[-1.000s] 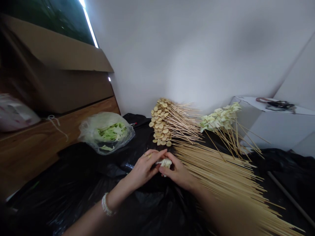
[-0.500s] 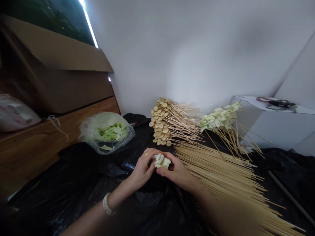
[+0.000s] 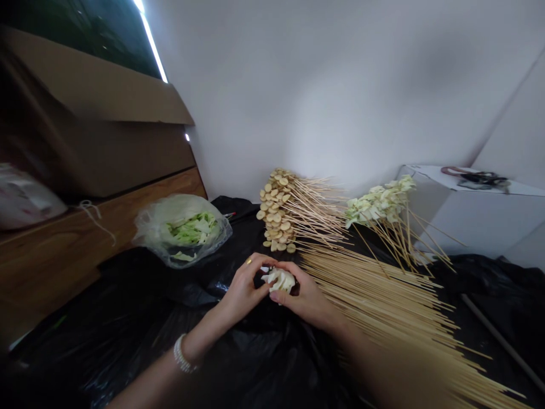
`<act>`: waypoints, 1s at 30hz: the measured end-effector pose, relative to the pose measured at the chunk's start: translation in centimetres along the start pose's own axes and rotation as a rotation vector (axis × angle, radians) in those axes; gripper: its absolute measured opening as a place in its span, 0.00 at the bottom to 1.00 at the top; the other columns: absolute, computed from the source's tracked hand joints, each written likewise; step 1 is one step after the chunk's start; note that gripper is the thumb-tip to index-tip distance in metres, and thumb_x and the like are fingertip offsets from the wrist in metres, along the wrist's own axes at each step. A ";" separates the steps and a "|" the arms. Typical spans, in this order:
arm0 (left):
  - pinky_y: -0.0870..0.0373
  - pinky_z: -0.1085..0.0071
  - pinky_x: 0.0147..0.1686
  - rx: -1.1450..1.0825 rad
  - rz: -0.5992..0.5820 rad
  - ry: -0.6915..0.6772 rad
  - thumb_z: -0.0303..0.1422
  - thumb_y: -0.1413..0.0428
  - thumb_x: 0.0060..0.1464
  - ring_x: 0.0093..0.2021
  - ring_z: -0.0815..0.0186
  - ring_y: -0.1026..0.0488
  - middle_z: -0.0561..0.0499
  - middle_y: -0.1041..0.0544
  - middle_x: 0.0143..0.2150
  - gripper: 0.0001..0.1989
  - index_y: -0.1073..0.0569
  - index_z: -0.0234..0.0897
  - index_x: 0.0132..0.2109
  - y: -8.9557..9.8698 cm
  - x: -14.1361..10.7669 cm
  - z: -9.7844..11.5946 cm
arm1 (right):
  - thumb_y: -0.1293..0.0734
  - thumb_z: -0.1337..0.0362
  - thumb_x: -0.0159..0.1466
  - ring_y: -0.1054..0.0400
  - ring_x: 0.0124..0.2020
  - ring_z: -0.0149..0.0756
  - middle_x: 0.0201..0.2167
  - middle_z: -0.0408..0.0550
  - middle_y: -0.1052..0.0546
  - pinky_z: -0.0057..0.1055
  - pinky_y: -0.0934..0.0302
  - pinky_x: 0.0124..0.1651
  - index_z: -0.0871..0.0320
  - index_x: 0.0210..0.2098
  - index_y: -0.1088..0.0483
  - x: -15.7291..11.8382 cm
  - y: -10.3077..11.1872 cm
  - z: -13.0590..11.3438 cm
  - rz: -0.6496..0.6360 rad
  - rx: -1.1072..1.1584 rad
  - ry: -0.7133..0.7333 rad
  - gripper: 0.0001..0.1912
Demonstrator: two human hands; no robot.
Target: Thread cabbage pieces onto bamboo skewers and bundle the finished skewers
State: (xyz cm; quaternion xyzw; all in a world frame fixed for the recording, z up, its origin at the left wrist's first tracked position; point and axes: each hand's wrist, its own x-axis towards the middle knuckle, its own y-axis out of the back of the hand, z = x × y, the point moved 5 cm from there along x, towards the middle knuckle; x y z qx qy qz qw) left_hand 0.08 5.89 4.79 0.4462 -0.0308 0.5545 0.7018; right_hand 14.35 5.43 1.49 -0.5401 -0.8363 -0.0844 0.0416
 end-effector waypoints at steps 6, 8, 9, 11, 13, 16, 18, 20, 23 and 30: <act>0.33 0.69 0.45 -0.012 -0.006 -0.007 0.26 0.46 0.57 0.43 0.65 0.30 0.48 0.27 0.41 0.09 0.27 0.37 0.46 -0.1 -0.2 -0.1 | 0.29 0.61 0.56 0.33 0.49 0.41 0.51 0.49 0.28 0.39 0.38 0.53 0.54 0.56 0.38 -0.1 0.1 -0.7 0.072 -0.206 0.033 0.29; 0.33 0.69 0.44 -0.039 0.033 0.001 0.28 0.45 0.58 0.41 0.65 0.29 0.49 0.26 0.40 0.07 0.26 0.37 0.44 0.1 -0.1 -0.1 | 0.29 0.62 0.55 0.34 0.51 0.42 0.52 0.50 0.29 0.40 0.40 0.55 0.54 0.56 0.38 -0.2 0.1 -0.9 0.101 -0.252 0.046 0.30; 0.33 0.70 0.43 -0.061 0.057 0.013 0.29 0.45 0.58 0.40 0.65 0.29 0.49 0.26 0.39 0.07 0.25 0.37 0.43 0.2 -0.1 -0.1 | 0.28 0.62 0.55 0.34 0.51 0.42 0.53 0.50 0.30 0.40 0.40 0.55 0.55 0.56 0.38 -0.3 0.1 -0.9 0.107 -0.249 0.043 0.30; 0.33 0.71 0.41 -0.126 0.104 0.060 0.30 0.44 0.57 0.39 0.66 0.28 0.49 0.25 0.37 0.06 0.24 0.36 0.41 0.4 0.0 -0.4 | 0.28 0.61 0.55 0.34 0.51 0.41 0.54 0.50 0.30 0.39 0.39 0.54 0.54 0.57 0.39 -0.3 0.0 -0.9 0.104 -0.193 0.021 0.32; 0.33 0.72 0.37 -0.228 0.140 0.151 0.32 0.43 0.56 0.36 0.66 0.28 0.49 0.24 0.35 0.06 0.23 0.35 0.39 0.5 0.2 -1.0 | 0.28 0.62 0.54 0.33 0.49 0.40 0.53 0.49 0.30 0.38 0.38 0.53 0.53 0.57 0.38 -0.4 -0.1 -1.0 0.089 -0.106 -0.010 0.32; 0.33 0.73 0.33 -0.492 0.132 0.337 0.35 0.40 0.53 0.31 0.67 0.29 0.50 0.24 0.31 0.09 0.22 0.32 0.36 0.1 0.3 -1.9 | 0.28 0.61 0.54 0.32 0.45 0.38 0.49 0.47 0.28 0.36 0.36 0.49 0.52 0.57 0.37 -0.5 -0.1 -1.0 0.066 0.017 -0.065 0.32; 0.31 0.73 0.33 -0.706 0.119 0.453 0.36 0.37 0.49 0.30 0.69 0.29 0.51 0.23 0.30 0.10 0.22 0.32 0.35 -0.3 0.3 -2.4 | 0.28 0.61 0.53 0.31 0.43 0.37 0.46 0.46 0.27 0.36 0.36 0.47 0.51 0.56 0.37 -0.5 0.1 -1.1 0.055 0.075 -0.084 0.32; 0.30 0.74 0.36 -0.920 0.123 0.560 0.35 0.35 0.46 0.31 0.70 0.27 0.51 0.22 0.32 0.12 0.22 0.32 0.36 -0.8 0.2 -2.9 | 0.27 0.60 0.52 0.31 0.41 0.37 0.46 0.46 0.26 0.36 0.35 0.44 0.50 0.55 0.36 -0.5 0.2 -1.2 0.045 0.112 -0.085 0.32; 0.28 0.77 0.38 -1.172 0.125 0.699 0.32 0.33 0.44 0.34 0.72 0.25 0.50 0.21 0.36 0.12 0.21 0.32 0.38 -1.4 -0.1 -3.4 | 0.27 0.60 0.50 0.30 0.38 0.37 0.48 0.47 0.27 0.35 0.35 0.40 0.50 0.54 0.34 -0.5 0.3 -1.4 0.037 0.169 -0.078 0.32; 0.28 0.86 0.30 -1.496 0.180 0.944 0.22 0.40 0.52 0.29 0.76 0.26 0.49 0.22 0.33 0.05 0.23 0.29 0.38 -1.9 -0.2 -3.6 | 0.32 0.58 0.52 0.30 0.29 0.35 0.36 0.48 0.23 0.33 0.38 0.33 0.55 0.52 0.32 -0.4 0.3 -1.4 -0.025 0.428 -0.096 0.28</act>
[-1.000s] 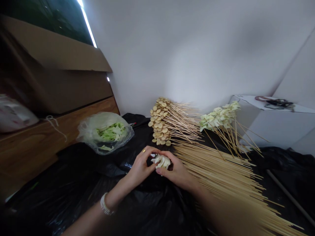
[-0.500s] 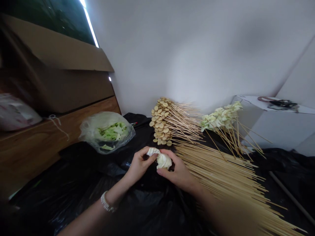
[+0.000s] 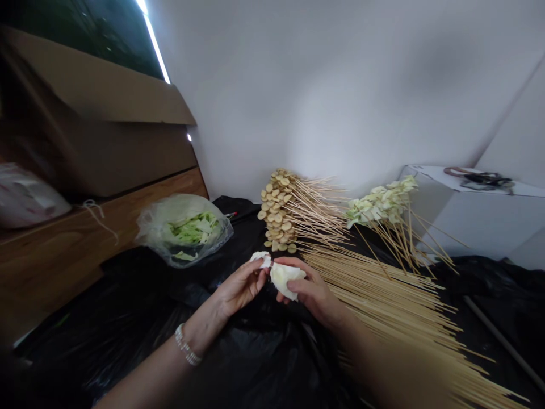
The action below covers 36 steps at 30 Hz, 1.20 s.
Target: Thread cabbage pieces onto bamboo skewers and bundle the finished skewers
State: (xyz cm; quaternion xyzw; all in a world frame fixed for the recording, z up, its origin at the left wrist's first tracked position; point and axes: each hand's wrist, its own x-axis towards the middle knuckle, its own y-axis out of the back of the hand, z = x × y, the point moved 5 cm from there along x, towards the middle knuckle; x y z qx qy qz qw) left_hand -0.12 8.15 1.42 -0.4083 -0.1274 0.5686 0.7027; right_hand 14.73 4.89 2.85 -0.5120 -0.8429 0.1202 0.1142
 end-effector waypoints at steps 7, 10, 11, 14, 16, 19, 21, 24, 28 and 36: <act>0.28 0.76 0.33 0.541 0.121 -0.383 0.29 0.39 0.50 0.29 0.71 0.28 0.50 0.23 0.32 0.05 0.22 0.32 0.36 1.4 0.1 3.5 | 0.31 0.54 0.55 0.32 0.26 0.32 0.37 0.50 0.24 0.30 0.40 0.28 0.57 0.50 0.33 0.2 0.9 0.0 0.127 0.098 -0.019 0.25; 0.29 0.66 0.41 1.231 0.198 -0.719 0.27 0.40 0.49 0.35 0.64 0.27 0.49 0.23 0.34 0.05 0.21 0.36 0.36 1.1 -0.8 4.6 | 0.28 0.54 0.54 0.32 0.27 0.33 0.30 0.44 0.26 0.29 0.40 0.28 0.56 0.51 0.35 0.5 1.2 0.4 0.207 -0.054 -0.012 0.28; 0.30 0.64 0.43 1.409 0.211 -0.792 0.25 0.42 0.49 0.38 0.62 0.27 0.49 0.22 0.35 0.07 0.21 0.38 0.37 0.9 -1.0 4.6 | 0.28 0.55 0.54 0.31 0.28 0.34 0.30 0.43 0.26 0.29 0.39 0.28 0.55 0.52 0.35 0.5 1.2 0.5 0.218 -0.133 -0.006 0.29; 0.32 0.59 0.49 1.667 0.150 -0.857 0.19 0.45 0.46 0.44 0.59 0.28 0.48 0.21 0.40 0.18 0.21 0.40 0.41 0.5 -1.1 4.0 | 0.27 0.57 0.52 0.30 0.35 0.37 0.38 0.45 0.25 0.33 0.35 0.37 0.53 0.54 0.36 0.6 1.2 0.8 0.232 -0.391 0.063 0.31; 0.34 0.58 0.53 1.617 0.059 -0.855 0.16 0.48 0.43 0.48 0.59 0.29 0.48 0.21 0.44 0.23 0.22 0.40 0.45 0.1 -1.1 3.6 | 0.27 0.58 0.52 0.30 0.44 0.40 0.46 0.47 0.26 0.38 0.36 0.47 0.52 0.54 0.35 0.6 1.2 0.7 0.251 -0.575 0.144 0.32; 0.33 0.60 0.53 1.341 -0.034 -0.806 0.19 0.49 0.49 0.50 0.61 0.28 0.47 0.22 0.49 0.21 0.24 0.39 0.48 -0.5 -1.4 3.5 | 0.27 0.58 0.52 0.34 0.52 0.46 0.53 0.50 0.29 0.44 0.41 0.56 0.52 0.56 0.35 0.4 1.1 0.6 0.292 -0.824 0.246 0.32; 0.29 0.64 0.48 1.167 -0.084 -0.708 0.27 0.46 0.54 0.47 0.61 0.26 0.44 0.23 0.49 0.15 0.25 0.37 0.50 -0.9 -1.5 3.0 | 0.27 0.57 0.53 0.36 0.54 0.47 0.54 0.51 0.30 0.46 0.43 0.58 0.52 0.56 0.36 0.4 0.9 0.6 0.300 -0.918 0.301 0.33; 0.27 0.68 0.39 1.095 -0.184 -0.559 0.36 0.38 0.50 0.42 0.61 0.25 0.43 0.24 0.48 0.25 0.29 0.36 0.55 -1.4 -1.7 1.5 | 0.28 0.56 0.55 0.36 0.54 0.47 0.53 0.54 0.30 0.46 0.43 0.57 0.53 0.58 0.37 0.3 0.5 0.4 0.279 -0.985 0.376 0.33; 0.28 0.69 0.37 1.053 -0.229 -0.456 0.35 0.33 0.41 0.38 0.65 0.26 0.45 0.27 0.47 0.34 0.31 0.37 0.57 -1.4 -1.4 0.3 | 0.29 0.56 0.57 0.36 0.54 0.46 0.53 0.54 0.31 0.44 0.41 0.56 0.52 0.59 0.39 0.1 0.0 0.2 0.219 -1.019 0.456 0.32; 0.29 0.72 0.33 0.851 -0.224 -0.321 0.29 0.45 0.51 0.37 0.66 0.27 0.46 0.27 0.44 0.21 0.31 0.35 0.54 -1.3 -1.1 0.2 | 0.27 0.57 0.56 0.34 0.53 0.45 0.52 0.53 0.30 0.44 0.39 0.55 0.52 0.59 0.40 0.0 -0.1 0.1 0.236 -1.066 0.492 0.34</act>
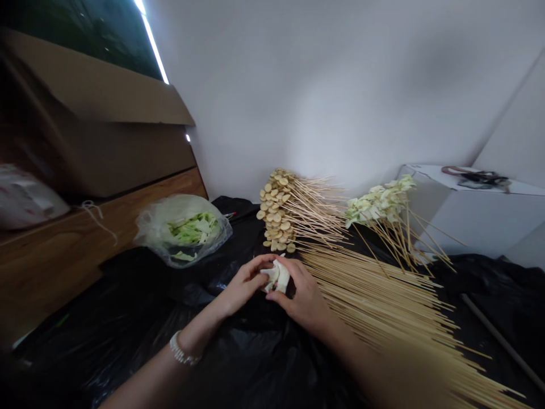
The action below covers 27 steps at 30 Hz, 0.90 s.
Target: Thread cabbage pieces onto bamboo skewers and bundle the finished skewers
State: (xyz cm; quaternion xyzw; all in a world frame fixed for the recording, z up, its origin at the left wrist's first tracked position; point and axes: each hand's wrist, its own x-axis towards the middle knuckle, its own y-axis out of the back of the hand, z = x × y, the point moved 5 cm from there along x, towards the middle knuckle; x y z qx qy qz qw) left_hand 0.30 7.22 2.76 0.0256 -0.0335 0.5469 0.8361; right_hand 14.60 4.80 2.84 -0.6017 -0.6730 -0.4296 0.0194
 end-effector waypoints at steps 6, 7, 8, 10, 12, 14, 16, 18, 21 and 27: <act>0.31 0.71 0.38 0.239 0.081 -0.077 0.29 0.41 0.47 0.36 0.67 0.29 0.48 0.26 0.42 0.23 0.29 0.35 0.53 -0.2 -0.1 -0.1 | 0.29 0.60 0.58 0.35 0.54 0.44 0.53 0.54 0.31 0.44 0.39 0.56 0.53 0.60 0.41 -0.1 -0.1 0.1 0.027 -0.032 0.082 0.32; 0.31 0.71 0.38 0.250 0.084 -0.081 0.29 0.42 0.47 0.36 0.67 0.29 0.48 0.25 0.42 0.23 0.29 0.35 0.53 -0.2 -0.1 -0.1 | 0.29 0.60 0.58 0.35 0.54 0.44 0.53 0.54 0.31 0.44 0.39 0.57 0.53 0.60 0.41 -0.2 -0.1 0.1 0.030 -0.040 0.089 0.32; 0.31 0.71 0.38 0.249 0.077 -0.080 0.29 0.44 0.49 0.36 0.67 0.29 0.49 0.25 0.42 0.23 0.30 0.35 0.54 -0.2 0.0 -0.2 | 0.29 0.60 0.58 0.35 0.54 0.45 0.53 0.54 0.31 0.44 0.39 0.57 0.53 0.60 0.41 -0.2 -0.1 0.1 0.028 -0.050 0.093 0.32; 0.31 0.71 0.39 0.250 0.059 -0.087 0.27 0.48 0.51 0.37 0.66 0.29 0.49 0.25 0.42 0.21 0.29 0.36 0.53 -0.1 0.0 -0.4 | 0.30 0.60 0.58 0.35 0.54 0.45 0.53 0.54 0.32 0.44 0.39 0.58 0.53 0.61 0.41 -0.3 -0.1 0.0 0.020 -0.065 0.100 0.33; 0.32 0.70 0.42 0.269 0.047 -0.108 0.25 0.51 0.52 0.39 0.66 0.29 0.50 0.24 0.43 0.20 0.28 0.36 0.52 -0.1 0.0 -0.3 | 0.30 0.60 0.59 0.34 0.54 0.45 0.53 0.54 0.32 0.45 0.38 0.57 0.52 0.61 0.42 -0.3 -0.2 -0.2 0.016 -0.074 0.104 0.33; 0.34 0.70 0.45 0.285 0.040 -0.123 0.26 0.51 0.53 0.42 0.64 0.30 0.51 0.24 0.44 0.19 0.27 0.37 0.51 -0.1 -0.2 -0.2 | 0.30 0.60 0.59 0.34 0.54 0.45 0.53 0.54 0.32 0.45 0.38 0.57 0.52 0.61 0.42 -0.4 -0.1 -0.3 0.025 -0.083 0.106 0.33; 0.34 0.69 0.45 0.286 0.023 -0.118 0.30 0.49 0.56 0.42 0.64 0.30 0.50 0.24 0.44 0.17 0.28 0.37 0.53 -0.3 -0.4 -0.1 | 0.30 0.60 0.59 0.35 0.54 0.45 0.53 0.54 0.32 0.45 0.38 0.57 0.52 0.61 0.42 -0.4 0.0 -0.4 0.041 -0.094 0.108 0.32; 0.34 0.69 0.43 0.284 0.003 -0.120 0.35 0.47 0.57 0.42 0.63 0.30 0.49 0.24 0.42 0.17 0.28 0.36 0.53 -0.6 -0.4 0.1 | 0.31 0.60 0.60 0.35 0.55 0.45 0.54 0.55 0.32 0.45 0.38 0.58 0.53 0.61 0.42 -0.4 0.1 -0.5 0.053 -0.107 0.118 0.32; 0.34 0.70 0.42 0.225 -0.022 -0.118 0.37 0.47 0.57 0.40 0.63 0.30 0.49 0.25 0.39 0.17 0.27 0.34 0.50 -1.0 -0.3 0.2 | 0.31 0.60 0.60 0.36 0.56 0.46 0.54 0.55 0.33 0.45 0.37 0.58 0.52 0.62 0.43 -0.4 0.2 -0.5 0.054 -0.125 0.131 0.32; 0.34 0.73 0.33 0.023 -0.038 0.014 0.32 0.50 0.55 0.34 0.66 0.32 0.50 0.27 0.35 0.14 0.26 0.32 0.46 -1.0 0.0 -0.4 | 0.32 0.60 0.61 0.36 0.57 0.46 0.56 0.55 0.34 0.46 0.38 0.58 0.51 0.65 0.48 -0.5 -0.2 -0.5 -0.007 -0.150 0.135 0.35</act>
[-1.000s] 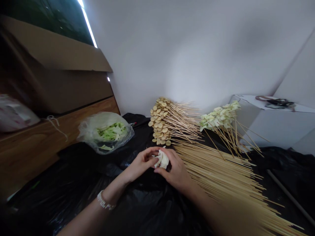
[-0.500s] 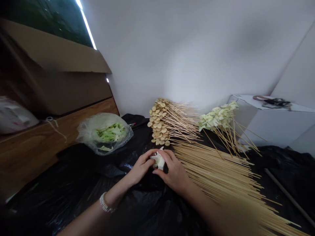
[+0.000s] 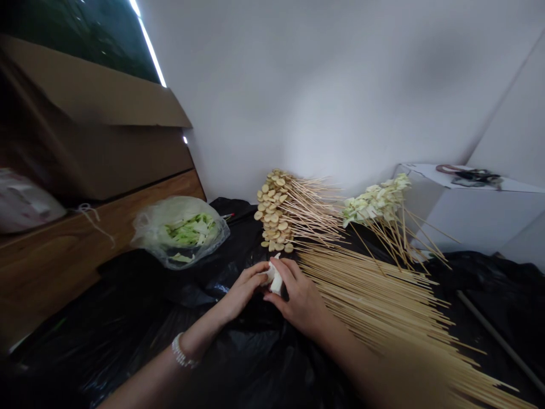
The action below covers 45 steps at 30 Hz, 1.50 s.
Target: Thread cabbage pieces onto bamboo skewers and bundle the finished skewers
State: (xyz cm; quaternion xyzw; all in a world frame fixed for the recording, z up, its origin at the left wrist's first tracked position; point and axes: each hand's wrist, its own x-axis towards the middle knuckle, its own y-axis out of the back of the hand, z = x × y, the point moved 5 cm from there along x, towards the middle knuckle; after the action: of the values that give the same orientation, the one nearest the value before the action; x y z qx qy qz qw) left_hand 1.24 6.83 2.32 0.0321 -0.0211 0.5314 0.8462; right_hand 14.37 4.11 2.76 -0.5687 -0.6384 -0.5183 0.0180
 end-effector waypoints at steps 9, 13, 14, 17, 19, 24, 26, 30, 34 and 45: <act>0.36 0.74 0.29 0.282 0.064 -0.070 0.45 0.48 0.58 0.29 0.68 0.33 0.51 0.27 0.31 0.20 0.25 0.31 0.44 0.5 -0.2 0.0 | 0.31 0.61 0.59 0.37 0.58 0.43 0.57 0.54 0.33 0.42 0.40 0.59 0.54 0.62 0.46 0.2 0.1 -0.2 -0.008 0.090 -0.049 0.35; 0.38 0.75 0.30 0.434 0.103 -0.116 0.44 0.50 0.59 0.29 0.69 0.33 0.52 0.27 0.29 0.18 0.24 0.33 0.39 1.1 -0.3 0.5 | 0.32 0.62 0.58 0.31 0.50 0.42 0.51 0.53 0.28 0.40 0.36 0.53 0.55 0.58 0.42 0.4 0.5 0.1 -0.019 0.211 -0.241 0.30; 0.39 0.75 0.30 0.478 0.108 -0.142 0.43 0.50 0.60 0.29 0.69 0.34 0.52 0.27 0.29 0.18 0.24 0.33 0.36 1.1 -0.3 0.7 | 0.33 0.62 0.58 0.30 0.47 0.41 0.49 0.51 0.26 0.39 0.35 0.50 0.55 0.57 0.41 0.4 0.6 0.2 -0.025 0.258 -0.292 0.28; 0.42 0.76 0.26 0.498 0.075 -0.130 0.44 0.51 0.60 0.25 0.71 0.36 0.54 0.30 0.24 0.20 0.27 0.33 0.29 1.0 -0.4 0.8 | 0.36 0.60 0.61 0.29 0.35 0.36 0.36 0.46 0.24 0.34 0.34 0.40 0.54 0.55 0.39 0.3 0.8 0.9 -0.029 0.457 -0.440 0.22; 0.43 0.77 0.23 0.412 0.034 -0.064 0.45 0.52 0.60 0.22 0.72 0.37 0.55 0.32 0.22 0.21 0.28 0.33 0.29 0.9 -0.3 0.5 | 0.39 0.57 0.63 0.31 0.27 0.34 0.27 0.41 0.26 0.31 0.36 0.33 0.54 0.54 0.40 0.3 0.7 1.7 -0.016 0.655 -0.540 0.20; 0.40 0.75 0.23 0.358 0.186 -0.020 0.47 0.52 0.59 0.21 0.70 0.36 0.53 0.30 0.22 0.22 0.23 0.33 0.39 2.4 0.1 0.4 | 0.38 0.55 0.63 0.34 0.22 0.32 0.21 0.39 0.28 0.28 0.41 0.25 0.56 0.52 0.40 0.5 0.6 2.9 0.035 0.979 -0.657 0.20; 0.37 0.73 0.28 0.554 0.311 -0.092 0.45 0.51 0.59 0.26 0.67 0.31 0.51 0.26 0.25 0.20 0.22 0.34 0.38 3.5 0.0 1.0 | 0.37 0.55 0.62 0.33 0.23 0.32 0.23 0.40 0.26 0.28 0.40 0.26 0.56 0.52 0.40 0.5 0.5 2.9 0.028 0.987 -0.657 0.21; 0.35 0.69 0.39 0.983 0.364 -0.122 0.39 0.46 0.56 0.39 0.60 0.27 0.47 0.22 0.36 0.13 0.21 0.39 0.42 4.3 -0.2 1.2 | 0.34 0.59 0.59 0.30 0.26 0.33 0.30 0.44 0.23 0.31 0.35 0.30 0.54 0.56 0.40 0.4 0.2 2.6 -0.019 0.903 -0.607 0.27; 0.33 0.63 0.44 1.030 0.315 -0.133 0.44 0.40 0.50 0.45 0.55 0.28 0.44 0.22 0.41 0.17 0.21 0.39 0.44 3.8 -0.2 1.3 | 0.32 0.61 0.57 0.27 0.37 0.36 0.45 0.49 0.24 0.32 0.31 0.33 0.52 0.60 0.42 0.3 -0.2 2.7 0.000 0.825 -0.529 0.32; 0.25 0.68 0.37 0.241 0.131 -0.161 0.36 0.32 0.41 0.41 0.62 0.25 0.41 0.29 0.54 0.38 0.34 0.39 0.60 1.7 -0.2 0.7 | 0.27 0.63 0.53 0.30 0.48 0.43 0.55 0.53 0.29 0.43 0.32 0.49 0.52 0.60 0.40 0.1 -1.0 1.7 -0.042 0.569 -0.413 0.37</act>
State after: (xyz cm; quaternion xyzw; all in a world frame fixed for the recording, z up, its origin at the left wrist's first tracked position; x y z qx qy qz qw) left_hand -0.34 7.32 3.10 0.1741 -0.0269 0.5800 0.7953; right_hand 14.57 5.52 1.42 -0.6204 -0.7591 -0.1938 0.0356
